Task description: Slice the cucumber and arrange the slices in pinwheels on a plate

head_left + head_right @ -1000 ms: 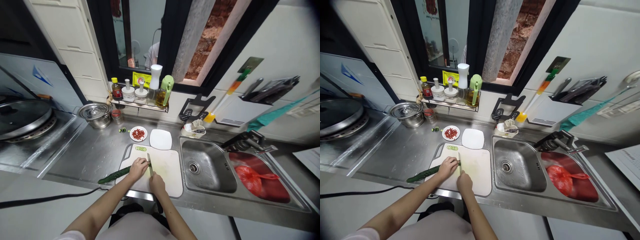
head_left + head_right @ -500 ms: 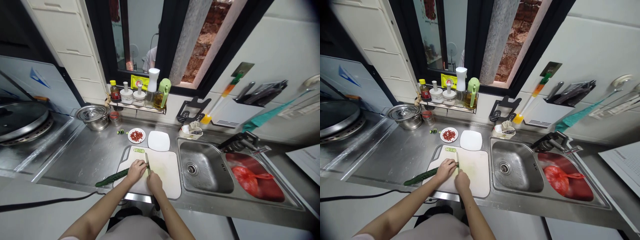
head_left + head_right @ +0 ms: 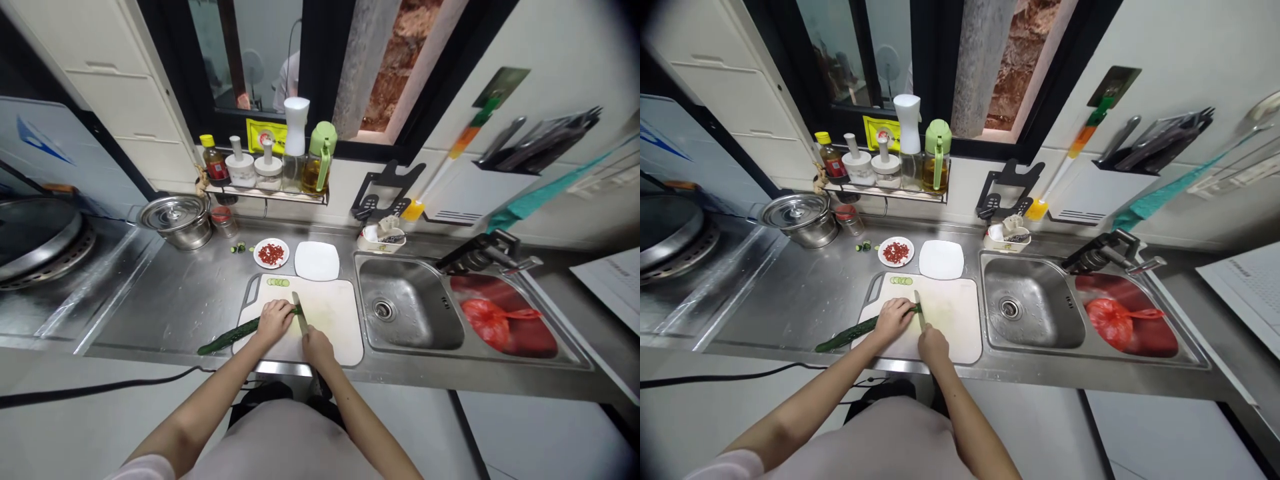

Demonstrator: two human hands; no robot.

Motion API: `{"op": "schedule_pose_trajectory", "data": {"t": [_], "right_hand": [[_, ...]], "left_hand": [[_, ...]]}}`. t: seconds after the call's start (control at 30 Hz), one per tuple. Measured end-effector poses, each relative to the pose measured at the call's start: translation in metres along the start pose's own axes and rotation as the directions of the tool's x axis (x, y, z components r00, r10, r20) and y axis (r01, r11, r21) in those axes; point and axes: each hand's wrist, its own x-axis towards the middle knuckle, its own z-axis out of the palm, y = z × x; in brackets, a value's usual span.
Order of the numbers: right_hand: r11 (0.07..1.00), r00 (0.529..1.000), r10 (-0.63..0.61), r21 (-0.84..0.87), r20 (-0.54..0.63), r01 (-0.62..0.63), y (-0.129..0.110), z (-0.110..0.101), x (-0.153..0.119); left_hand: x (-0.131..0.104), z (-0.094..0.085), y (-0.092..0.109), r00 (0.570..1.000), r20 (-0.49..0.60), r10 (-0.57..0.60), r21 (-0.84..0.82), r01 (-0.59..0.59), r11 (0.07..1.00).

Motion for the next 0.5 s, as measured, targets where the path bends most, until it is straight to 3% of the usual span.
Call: {"op": "schedule_pose_trajectory", "data": {"t": [0.5], "right_hand": [[0.997, 1.0, 0.02, -0.08, -0.019, -0.022, 0.013, -0.011, 0.004]], "left_hand": [[0.007, -0.009, 0.001, 0.997, -0.032, -0.076, -0.094, 0.072, 0.993]]}}
